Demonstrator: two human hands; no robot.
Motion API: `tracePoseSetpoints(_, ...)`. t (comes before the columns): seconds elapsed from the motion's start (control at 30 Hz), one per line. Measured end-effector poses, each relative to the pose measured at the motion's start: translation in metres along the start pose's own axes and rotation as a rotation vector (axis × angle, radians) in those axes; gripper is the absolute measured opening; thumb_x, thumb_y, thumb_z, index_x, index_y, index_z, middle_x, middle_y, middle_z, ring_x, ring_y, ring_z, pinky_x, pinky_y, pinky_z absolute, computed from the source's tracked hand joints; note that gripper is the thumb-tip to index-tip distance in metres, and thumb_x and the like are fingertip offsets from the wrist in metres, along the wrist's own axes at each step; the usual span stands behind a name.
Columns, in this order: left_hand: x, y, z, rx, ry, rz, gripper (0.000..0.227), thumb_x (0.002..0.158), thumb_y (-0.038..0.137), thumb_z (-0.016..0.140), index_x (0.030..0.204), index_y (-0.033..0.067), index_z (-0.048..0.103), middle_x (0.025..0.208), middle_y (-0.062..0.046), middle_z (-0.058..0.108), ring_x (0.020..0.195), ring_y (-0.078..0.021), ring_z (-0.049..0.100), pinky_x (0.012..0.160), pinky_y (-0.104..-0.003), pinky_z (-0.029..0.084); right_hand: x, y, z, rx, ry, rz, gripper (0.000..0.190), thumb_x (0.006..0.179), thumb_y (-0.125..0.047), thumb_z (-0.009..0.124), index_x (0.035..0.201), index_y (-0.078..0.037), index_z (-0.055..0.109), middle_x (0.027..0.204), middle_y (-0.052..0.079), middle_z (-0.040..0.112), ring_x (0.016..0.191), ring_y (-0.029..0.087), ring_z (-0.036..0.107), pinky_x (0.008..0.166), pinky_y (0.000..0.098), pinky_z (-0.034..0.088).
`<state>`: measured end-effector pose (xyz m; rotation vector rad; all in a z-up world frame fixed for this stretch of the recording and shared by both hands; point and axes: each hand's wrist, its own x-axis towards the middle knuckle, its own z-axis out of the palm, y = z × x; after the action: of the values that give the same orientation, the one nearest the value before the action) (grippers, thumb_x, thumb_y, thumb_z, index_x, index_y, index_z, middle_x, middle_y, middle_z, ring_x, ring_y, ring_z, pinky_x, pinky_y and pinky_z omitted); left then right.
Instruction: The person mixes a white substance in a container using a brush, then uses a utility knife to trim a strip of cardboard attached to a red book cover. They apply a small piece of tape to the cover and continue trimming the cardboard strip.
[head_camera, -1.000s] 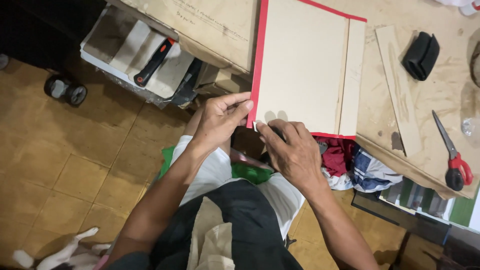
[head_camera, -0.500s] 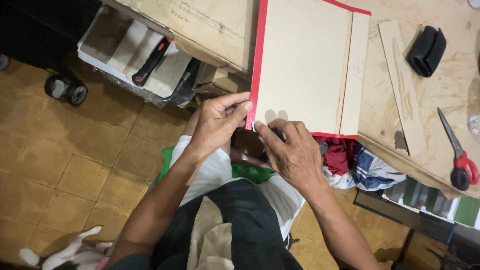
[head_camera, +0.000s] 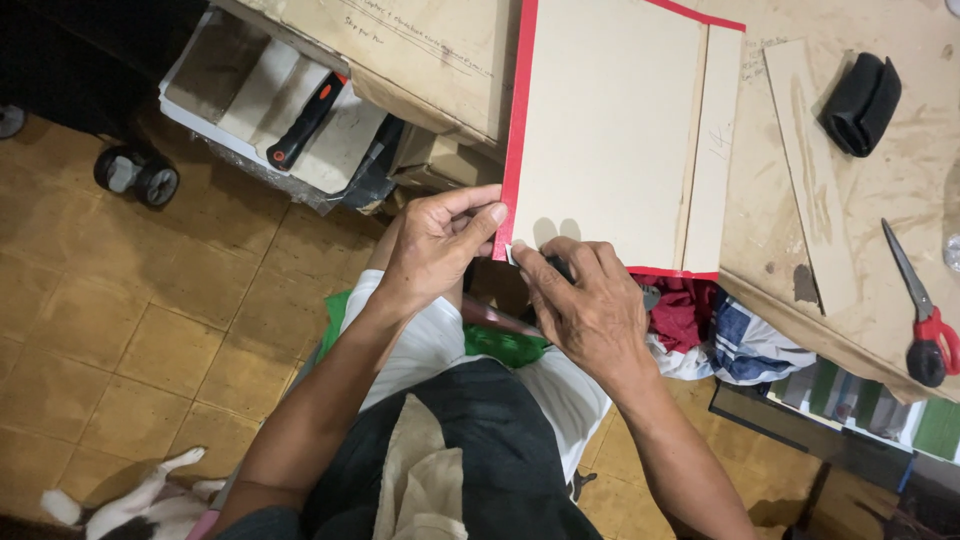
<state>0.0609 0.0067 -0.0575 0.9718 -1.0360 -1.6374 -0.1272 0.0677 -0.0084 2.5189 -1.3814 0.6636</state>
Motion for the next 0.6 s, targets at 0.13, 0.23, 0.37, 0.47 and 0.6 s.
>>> tracePoseSetpoints(0.13, 0.0002, 0.0017, -0.0005, 0.009, -0.004, -0.01, 0.03, 0.098, 0.015, 0.07, 0.123, -0.0018, 0.071, 0.096, -0.017, 0.074, 0.085, -0.0164, 0.074, 0.074, -0.033, 0.068, 0.0004, -0.0001, 0.0, 0.007, -0.002, 0.001, 0.026, 0.101, -0.025, 0.063, 0.123, -0.023, 0.076, 0.097, 0.009, 0.064, 0.083, 0.028, 0.065, 0.075, 0.0367, 0.056)
tracePoseSetpoints(0.23, 0.0008, -0.0014, -0.001, -0.007, -0.005, -0.018, 0.029, 0.099, 0.014, 0.069, 0.123, -0.0017, 0.071, 0.096, -0.017, 0.074, 0.086, -0.017, 0.075, 0.074, -0.034, 0.068, -0.003, 0.0, -0.0003, 0.039, 0.007, 0.029, 0.027, 0.1, -0.023, 0.064, 0.124, -0.023, 0.076, 0.099, 0.008, 0.064, 0.084, 0.028, 0.064, 0.074, 0.0375, 0.056)
tracePoseSetpoints(0.37, -0.0006, 0.0032, -0.0002, -0.023, 0.0, -0.024, 0.029, 0.099, 0.012, 0.069, 0.123, -0.0037, 0.07, 0.097, -0.018, 0.074, 0.087, -0.0181, 0.075, 0.074, -0.035, 0.068, -0.0053, 0.0013, -0.0016, 0.053, -0.012, 0.066, 0.024, 0.099, -0.026, 0.066, 0.12, -0.024, 0.077, 0.1, 0.006, 0.066, 0.086, 0.027, 0.065, 0.074, 0.0368, 0.056)
tracePoseSetpoints(0.47, 0.0013, 0.0035, -0.0004, -0.029, -0.005, -0.019, 0.029, 0.098, 0.012, 0.069, 0.123, -0.0044, 0.07, 0.097, -0.017, 0.074, 0.087, -0.0174, 0.075, 0.074, -0.034, 0.068, -0.0032, 0.0025, -0.0011, 0.051, -0.012, 0.055, 0.023, 0.099, -0.025, 0.067, 0.119, -0.024, 0.078, 0.1, 0.007, 0.066, 0.086, 0.027, 0.065, 0.074, 0.037, 0.057)
tracePoseSetpoints(0.6, 0.0008, 0.0005, -0.001, -0.04, -0.01, -0.02, 0.029, 0.099, 0.011, 0.069, 0.123, -0.0047, 0.07, 0.097, -0.018, 0.074, 0.087, -0.0183, 0.075, 0.074, -0.035, 0.068, -0.0015, 0.0013, -0.0009, 0.055, 0.002, 0.04, 0.023, 0.098, -0.023, 0.067, 0.119, -0.024, 0.078, 0.099, 0.007, 0.066, 0.085, 0.027, 0.065, 0.075, 0.0365, 0.057)
